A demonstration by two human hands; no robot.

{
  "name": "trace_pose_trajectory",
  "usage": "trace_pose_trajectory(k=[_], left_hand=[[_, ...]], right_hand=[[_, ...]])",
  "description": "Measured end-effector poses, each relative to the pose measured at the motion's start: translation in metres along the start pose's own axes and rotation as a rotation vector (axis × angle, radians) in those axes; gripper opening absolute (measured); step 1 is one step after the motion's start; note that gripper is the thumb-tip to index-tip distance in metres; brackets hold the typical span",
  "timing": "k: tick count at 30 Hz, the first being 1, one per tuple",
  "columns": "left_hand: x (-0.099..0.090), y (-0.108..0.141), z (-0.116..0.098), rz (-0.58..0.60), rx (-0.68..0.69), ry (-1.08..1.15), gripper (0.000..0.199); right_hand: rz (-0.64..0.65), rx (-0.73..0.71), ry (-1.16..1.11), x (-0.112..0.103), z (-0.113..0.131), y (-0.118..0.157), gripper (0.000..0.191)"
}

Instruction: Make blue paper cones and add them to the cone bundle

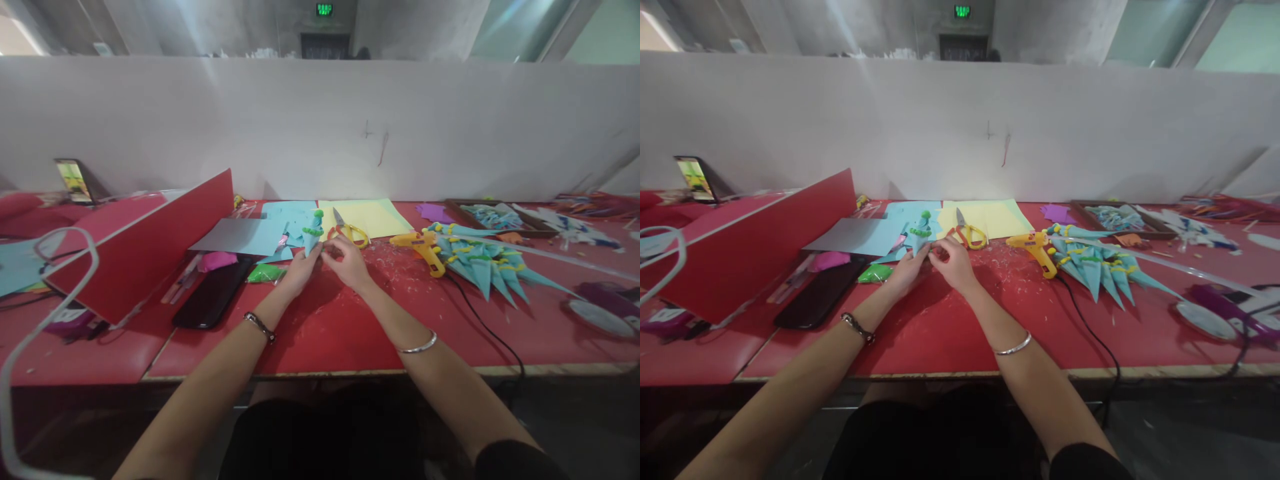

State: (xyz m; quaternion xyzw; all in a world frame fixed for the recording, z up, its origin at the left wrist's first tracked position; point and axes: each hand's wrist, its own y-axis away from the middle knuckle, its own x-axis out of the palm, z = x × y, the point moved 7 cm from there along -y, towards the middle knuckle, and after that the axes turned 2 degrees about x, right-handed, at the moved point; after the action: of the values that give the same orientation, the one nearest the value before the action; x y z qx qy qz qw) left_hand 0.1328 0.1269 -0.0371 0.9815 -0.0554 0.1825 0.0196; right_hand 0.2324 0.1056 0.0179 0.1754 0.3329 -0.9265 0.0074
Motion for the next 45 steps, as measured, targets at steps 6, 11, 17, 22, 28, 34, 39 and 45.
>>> trace_pose_trajectory(k=[6,11,17,22,28,34,39,45], left_hand=[[0.015,0.005,-0.002,0.105,0.021,0.107,0.036],[0.014,0.002,-0.010,0.093,0.091,0.164,0.039],[0.000,-0.004,-0.018,0.022,0.052,0.233,0.032],[0.016,0.004,-0.010,0.189,-0.052,0.248,0.029],[0.016,0.003,-0.003,0.223,-0.121,0.285,0.029],[0.017,0.002,0.000,0.248,-0.160,0.294,0.031],[0.018,0.004,0.001,0.242,-0.172,0.292,0.030],[0.024,0.008,0.004,0.311,-0.229,0.290,0.031]], right_hand=[[-0.019,0.110,-0.181,0.002,-0.008,0.001,0.003],[-0.006,0.249,-0.448,0.009,-0.015,0.001,0.010],[-0.129,0.350,-0.676,0.001,-0.024,0.000,0.018],[-0.154,0.379,-0.624,-0.001,-0.029,0.002,0.026],[-0.210,0.384,-0.597,-0.001,-0.037,0.003,0.019],[-0.204,0.443,-0.718,0.002,-0.042,0.003,0.021],[-0.183,0.468,-0.708,0.002,-0.037,0.004,0.018],[-0.239,0.413,-0.585,-0.007,-0.035,0.005,0.023]])
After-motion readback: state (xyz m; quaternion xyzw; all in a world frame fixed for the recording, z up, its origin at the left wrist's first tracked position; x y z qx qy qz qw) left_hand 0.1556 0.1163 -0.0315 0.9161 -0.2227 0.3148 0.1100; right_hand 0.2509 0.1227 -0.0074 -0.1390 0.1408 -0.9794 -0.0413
